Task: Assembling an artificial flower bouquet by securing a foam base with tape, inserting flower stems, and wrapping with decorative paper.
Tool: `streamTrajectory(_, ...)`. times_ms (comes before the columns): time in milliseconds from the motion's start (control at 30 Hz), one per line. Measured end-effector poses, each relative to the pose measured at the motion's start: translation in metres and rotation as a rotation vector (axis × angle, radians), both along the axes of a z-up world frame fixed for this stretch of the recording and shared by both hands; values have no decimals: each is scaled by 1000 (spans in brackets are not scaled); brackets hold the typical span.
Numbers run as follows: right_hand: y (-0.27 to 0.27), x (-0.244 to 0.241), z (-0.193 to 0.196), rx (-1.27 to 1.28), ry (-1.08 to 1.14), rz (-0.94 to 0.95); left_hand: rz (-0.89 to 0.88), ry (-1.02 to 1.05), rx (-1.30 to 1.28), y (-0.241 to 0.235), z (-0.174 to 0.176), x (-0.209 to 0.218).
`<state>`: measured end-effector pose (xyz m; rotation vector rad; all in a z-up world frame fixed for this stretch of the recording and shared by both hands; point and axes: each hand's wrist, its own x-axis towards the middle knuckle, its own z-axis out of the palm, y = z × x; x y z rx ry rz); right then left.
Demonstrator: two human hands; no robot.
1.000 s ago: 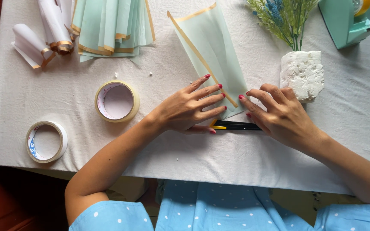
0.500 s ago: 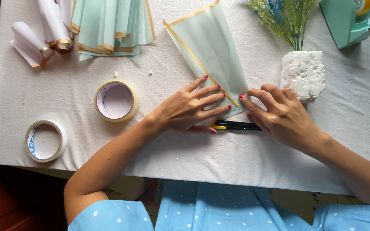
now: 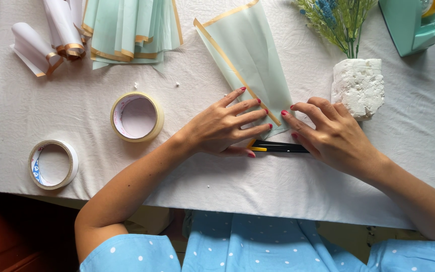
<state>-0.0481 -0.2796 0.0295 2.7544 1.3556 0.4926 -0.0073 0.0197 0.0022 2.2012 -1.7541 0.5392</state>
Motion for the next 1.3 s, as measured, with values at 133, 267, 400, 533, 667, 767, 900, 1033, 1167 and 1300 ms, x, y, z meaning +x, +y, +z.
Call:
streamTrajectory(133, 0, 0, 1, 7, 4, 1, -2, 15, -13, 0, 1, 0)
streamTrajectory(267, 0, -1, 1, -10, -3, -5, -2, 26, -16, -1, 0, -1)
streamTrajectory(400, 0, -1, 0, -20, 1, -10, 1, 22, -12, -1, 0, -1)
streamTrajectory(533, 0, -2, 4, 55, 52, 13, 1, 26, 8, 0, 0, -1)
streamTrajectory(667, -6, -1, -3, 36, 53, 30, 2, 26, -5, -1, 0, -1)
streamTrajectory(767, -4, -2, -1, 9, 35, 26, 16, 27, 30, -1, 0, -1)
streamTrajectory(900, -4, 0, 1, 10, 28, 37, 37, 18, 62, -2, 2, -1)
streamTrajectory(1033, 5, 8, 26, 201, 168, 62, 17, 57, 13, -2, 3, 0)
streamTrajectory(1167, 17, 44, 25, 123, 113, 63, 14, 61, 15, -1, 2, -1)
streamTrajectory(1300, 25, 70, 5, -185, -70, -79, 18, 38, 42, -1, 5, -1)
